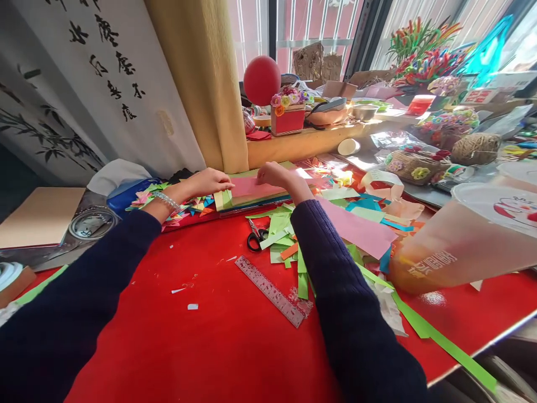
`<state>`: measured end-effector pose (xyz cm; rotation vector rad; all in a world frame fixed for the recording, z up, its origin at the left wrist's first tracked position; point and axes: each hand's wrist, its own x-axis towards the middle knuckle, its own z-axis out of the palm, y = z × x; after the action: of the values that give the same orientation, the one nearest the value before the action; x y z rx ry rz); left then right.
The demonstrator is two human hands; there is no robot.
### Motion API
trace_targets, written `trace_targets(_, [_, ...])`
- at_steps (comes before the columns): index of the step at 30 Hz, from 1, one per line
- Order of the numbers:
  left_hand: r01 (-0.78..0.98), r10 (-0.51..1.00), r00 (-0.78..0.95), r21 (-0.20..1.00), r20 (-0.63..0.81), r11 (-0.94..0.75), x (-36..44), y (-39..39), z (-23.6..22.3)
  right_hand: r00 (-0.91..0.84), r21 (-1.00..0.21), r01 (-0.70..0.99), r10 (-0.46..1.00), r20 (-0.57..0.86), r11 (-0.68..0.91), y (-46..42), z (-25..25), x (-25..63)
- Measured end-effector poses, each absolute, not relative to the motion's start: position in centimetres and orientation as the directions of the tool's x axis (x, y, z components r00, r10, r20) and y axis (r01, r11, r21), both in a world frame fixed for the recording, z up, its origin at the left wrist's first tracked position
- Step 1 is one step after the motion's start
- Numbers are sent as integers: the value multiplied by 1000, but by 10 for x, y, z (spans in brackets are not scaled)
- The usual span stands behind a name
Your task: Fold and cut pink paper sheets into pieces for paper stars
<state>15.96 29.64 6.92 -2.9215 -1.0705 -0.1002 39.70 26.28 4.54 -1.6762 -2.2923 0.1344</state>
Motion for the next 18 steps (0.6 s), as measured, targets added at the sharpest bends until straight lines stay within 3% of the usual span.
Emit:
trace_targets(8, [624,621,781,100,-63,-775,175,309,22,-213,-348,857,876,434,381,262,43,398])
trace_targets(13, [619,595,785,183,-170,-764,174,315,22,-269,-383,811,862,430,443,262,50,390])
trace_targets(18, [588,572,808,256,-141,-768,170,322,28,-284,-387,827,897,340,408,263,43,391])
